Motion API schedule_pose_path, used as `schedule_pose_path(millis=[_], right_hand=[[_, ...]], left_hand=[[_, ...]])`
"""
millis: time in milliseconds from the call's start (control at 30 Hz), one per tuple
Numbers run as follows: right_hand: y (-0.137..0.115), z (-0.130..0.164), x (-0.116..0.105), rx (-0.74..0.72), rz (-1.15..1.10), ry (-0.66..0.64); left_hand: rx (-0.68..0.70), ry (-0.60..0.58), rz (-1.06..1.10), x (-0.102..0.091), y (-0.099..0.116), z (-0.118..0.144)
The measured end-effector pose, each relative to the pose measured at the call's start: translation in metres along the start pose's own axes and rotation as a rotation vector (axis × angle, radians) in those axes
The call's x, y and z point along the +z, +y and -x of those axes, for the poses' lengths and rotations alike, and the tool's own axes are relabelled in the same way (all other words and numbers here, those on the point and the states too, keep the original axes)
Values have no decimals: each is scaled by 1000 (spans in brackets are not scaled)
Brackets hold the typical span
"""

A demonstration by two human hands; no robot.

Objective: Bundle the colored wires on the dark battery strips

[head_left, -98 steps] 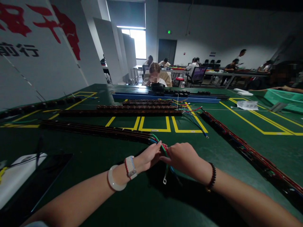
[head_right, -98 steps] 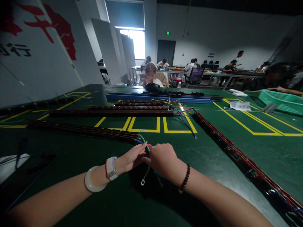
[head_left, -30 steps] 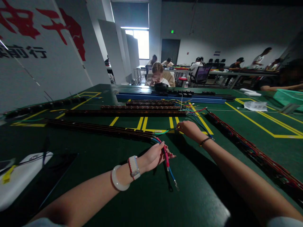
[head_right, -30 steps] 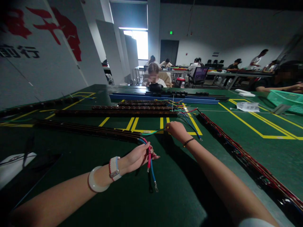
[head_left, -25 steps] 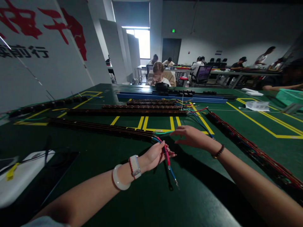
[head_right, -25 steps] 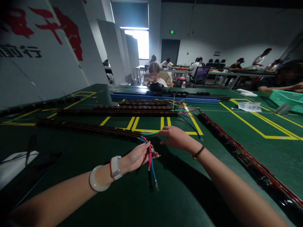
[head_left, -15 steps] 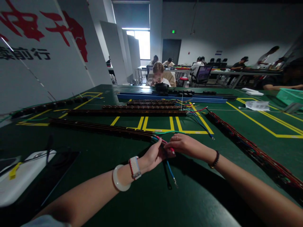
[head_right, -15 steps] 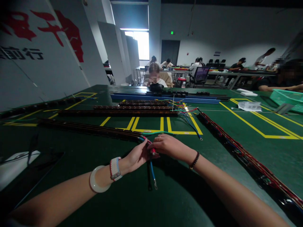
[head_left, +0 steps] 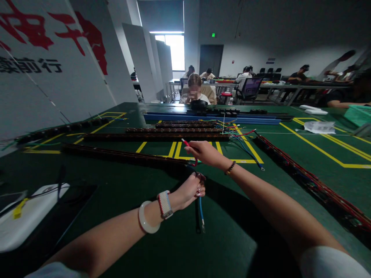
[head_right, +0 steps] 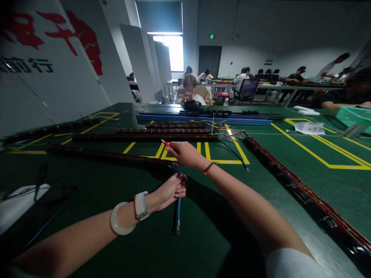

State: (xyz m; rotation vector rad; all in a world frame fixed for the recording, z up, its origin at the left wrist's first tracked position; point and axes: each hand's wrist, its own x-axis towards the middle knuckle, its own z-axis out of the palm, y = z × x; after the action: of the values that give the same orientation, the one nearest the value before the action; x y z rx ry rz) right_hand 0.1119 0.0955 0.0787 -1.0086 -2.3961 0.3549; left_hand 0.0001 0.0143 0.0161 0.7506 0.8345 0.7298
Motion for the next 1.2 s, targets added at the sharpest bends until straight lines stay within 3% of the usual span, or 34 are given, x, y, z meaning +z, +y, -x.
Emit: schedule_pose_path(millis=[133, 267, 367, 467, 600, 733, 800, 900, 1067, 1200], right_hand=[[-11, -29, 20, -14, 141, -84], [-14, -30, 22, 11, 95, -126], [-6, -14, 9, -33, -193, -183], [16, 11, -4, 20, -349, -115], [47, 50, -7, 191, -121, 49], [38, 87, 0, 301, -41, -91], [24, 97, 2, 275, -17, -158], [17, 101, 2, 210, 113, -87], [56, 100, 8, 151, 240, 86], [82, 104, 16, 137, 348, 131]], left_hand=[[45, 27, -1, -4, -6, -5], [30, 27, 9, -5, -6, -5], [23, -2, 18, -4, -5, -1], [37, -8, 56, -3, -4, 2], [51, -18, 124, -2, -3, 5], [51, -13, 93, -4, -1, 5], [52, -10, 7, -5, 1, 5], [8, -6, -211, -7, 6, 7], [-131, -37, -633, -16, 22, 11], [-249, -78, -890, -22, 37, 10]])
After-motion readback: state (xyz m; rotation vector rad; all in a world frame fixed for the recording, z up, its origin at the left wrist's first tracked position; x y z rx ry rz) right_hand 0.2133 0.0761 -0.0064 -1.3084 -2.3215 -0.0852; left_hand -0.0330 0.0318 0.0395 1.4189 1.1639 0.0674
